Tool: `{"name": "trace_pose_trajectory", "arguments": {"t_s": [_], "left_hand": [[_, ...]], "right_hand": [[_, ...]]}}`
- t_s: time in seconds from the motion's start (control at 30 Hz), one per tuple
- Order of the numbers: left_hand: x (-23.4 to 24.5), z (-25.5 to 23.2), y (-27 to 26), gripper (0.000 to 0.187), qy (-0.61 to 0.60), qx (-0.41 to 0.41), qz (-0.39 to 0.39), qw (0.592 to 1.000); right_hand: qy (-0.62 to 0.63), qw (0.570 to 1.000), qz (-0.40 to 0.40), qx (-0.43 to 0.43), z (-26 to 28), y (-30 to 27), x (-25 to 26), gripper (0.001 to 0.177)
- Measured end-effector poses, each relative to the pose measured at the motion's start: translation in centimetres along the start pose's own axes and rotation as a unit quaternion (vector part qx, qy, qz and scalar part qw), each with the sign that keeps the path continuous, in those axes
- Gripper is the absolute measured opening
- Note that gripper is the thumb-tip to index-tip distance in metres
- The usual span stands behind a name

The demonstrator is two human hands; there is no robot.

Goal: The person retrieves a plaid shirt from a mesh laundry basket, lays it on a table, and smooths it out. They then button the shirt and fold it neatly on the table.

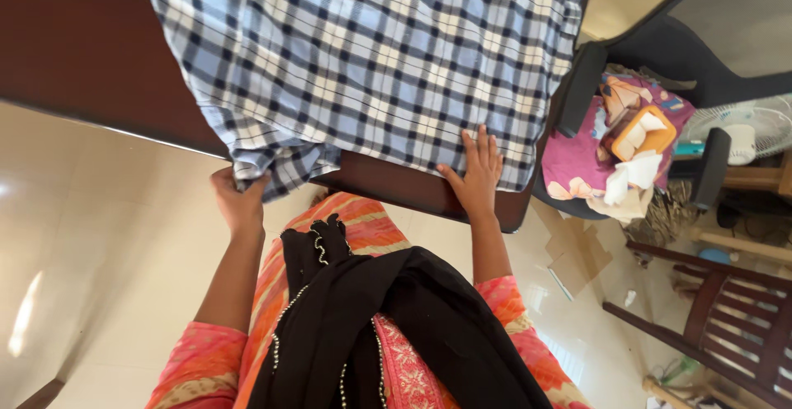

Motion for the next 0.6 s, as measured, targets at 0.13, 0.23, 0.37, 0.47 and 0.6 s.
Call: {"name": "trace_pose_trajectory", "arguments": {"t_s": [0.13,0.23,0.37,0.47,0.6], "left_hand": [[3.2,-3.5,0.1,0.019,-0.011,-0.056,-0.060,0.997],[6.9,-8.1,-1.2,0.017,0.103,-0.172,-0.105,0.974],[8.0,-11.1,-3.3,0.017,0.146,-0.266,-0.062,0.951],[7.4,-9.5,-2.5,0.017,0.088,-0.221,-0.048,0.970],[6.5,-1.2,0.3,0.023,-0.199,0.188,-0.068,0.959]], "right_hand": [[0.004,1.000,-0.002,-0.011,-0.8,-0.3,-0.5,0.086],[0.005,1.000,0.000,-0.008,-0.9,-0.2,-0.3,0.084],[0.006,1.000,-0.001,-0.012,-0.5,0.1,-0.2,0.084],[0.003,1.000,-0.002,-0.016,-0.6,0.0,-0.2,0.082],[0.008,1.000,-0.007,-0.015,-0.4,0.0,-0.2,0.080]]}}
Point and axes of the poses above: each hand's wrist, its own y-axis towards the middle knuckle, its own x-axis out of the back of the hand, z = x × y, the point moved 6 cm from there along y, towards the middle knuckle
